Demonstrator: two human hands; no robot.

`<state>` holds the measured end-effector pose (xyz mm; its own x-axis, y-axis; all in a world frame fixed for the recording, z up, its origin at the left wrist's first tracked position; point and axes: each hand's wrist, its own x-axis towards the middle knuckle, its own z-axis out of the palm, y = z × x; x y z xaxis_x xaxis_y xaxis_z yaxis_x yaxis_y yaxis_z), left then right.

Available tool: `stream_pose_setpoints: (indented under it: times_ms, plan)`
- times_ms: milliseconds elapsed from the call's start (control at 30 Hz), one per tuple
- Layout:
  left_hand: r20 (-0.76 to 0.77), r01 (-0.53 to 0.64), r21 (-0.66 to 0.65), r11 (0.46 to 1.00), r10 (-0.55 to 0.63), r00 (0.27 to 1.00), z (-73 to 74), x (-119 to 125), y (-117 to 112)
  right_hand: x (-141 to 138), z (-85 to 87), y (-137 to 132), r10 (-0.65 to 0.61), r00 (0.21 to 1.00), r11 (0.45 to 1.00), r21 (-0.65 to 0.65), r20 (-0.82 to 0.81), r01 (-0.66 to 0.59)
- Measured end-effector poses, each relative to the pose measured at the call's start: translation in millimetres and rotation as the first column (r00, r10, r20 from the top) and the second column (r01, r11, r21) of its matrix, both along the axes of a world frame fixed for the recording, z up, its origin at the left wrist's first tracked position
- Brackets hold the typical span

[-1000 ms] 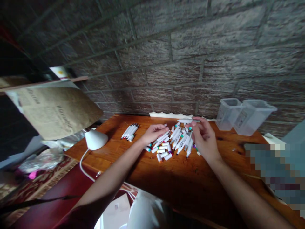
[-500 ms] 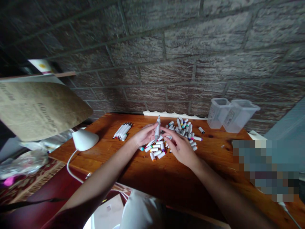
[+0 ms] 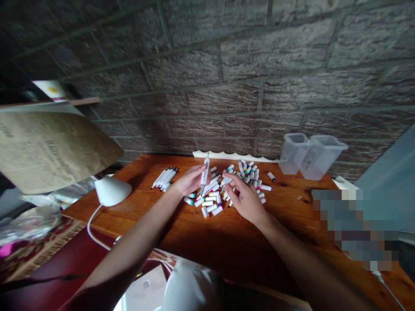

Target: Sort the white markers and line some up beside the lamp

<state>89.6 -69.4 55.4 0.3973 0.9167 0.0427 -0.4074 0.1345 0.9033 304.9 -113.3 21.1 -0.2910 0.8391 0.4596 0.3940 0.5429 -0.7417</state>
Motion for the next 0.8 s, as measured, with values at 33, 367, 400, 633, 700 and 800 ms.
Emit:
stream_pose_setpoints:
  times_ms: [33,367,400,633,700,800]
  plan:
    - [-0.008,-0.012,0.012,1.000,0.013,1.000,-0.2,-2.1,1.4,-0.1,-0.5,0.2,-0.002,1.000,1.000,-0.002,0.007,0.002]
    - [-0.165,0.007,0.038,0.999,-0.001,0.986,-3.3,-2.0,0.5,-1.1,-2.8,1.6,-0.025,0.999,1.000,-0.001,0.035,0.025]
    - [-0.169,0.004,0.048,0.999,0.005,0.986,-2.3,-1.2,-0.3,-1.1,-2.9,1.5,-0.025,0.999,1.000,-0.001,0.037,0.025]
    - [-0.156,-0.024,0.139,0.990,0.046,0.987,5.7,-1.9,-3.4,-1.1,-2.7,1.1,-0.004,0.999,1.000,-0.023,0.044,0.005]
    - [-0.159,-0.023,0.158,0.987,0.049,0.986,6.1,-3.7,-2.4,-0.9,-2.1,0.9,-0.006,0.999,1.000,-0.020,0.053,0.007]
    - [-0.158,-0.037,0.170,0.985,0.064,0.985,5.3,-6.8,0.3,-0.7,-0.8,0.1,-0.004,0.997,1.000,-0.019,0.081,0.005]
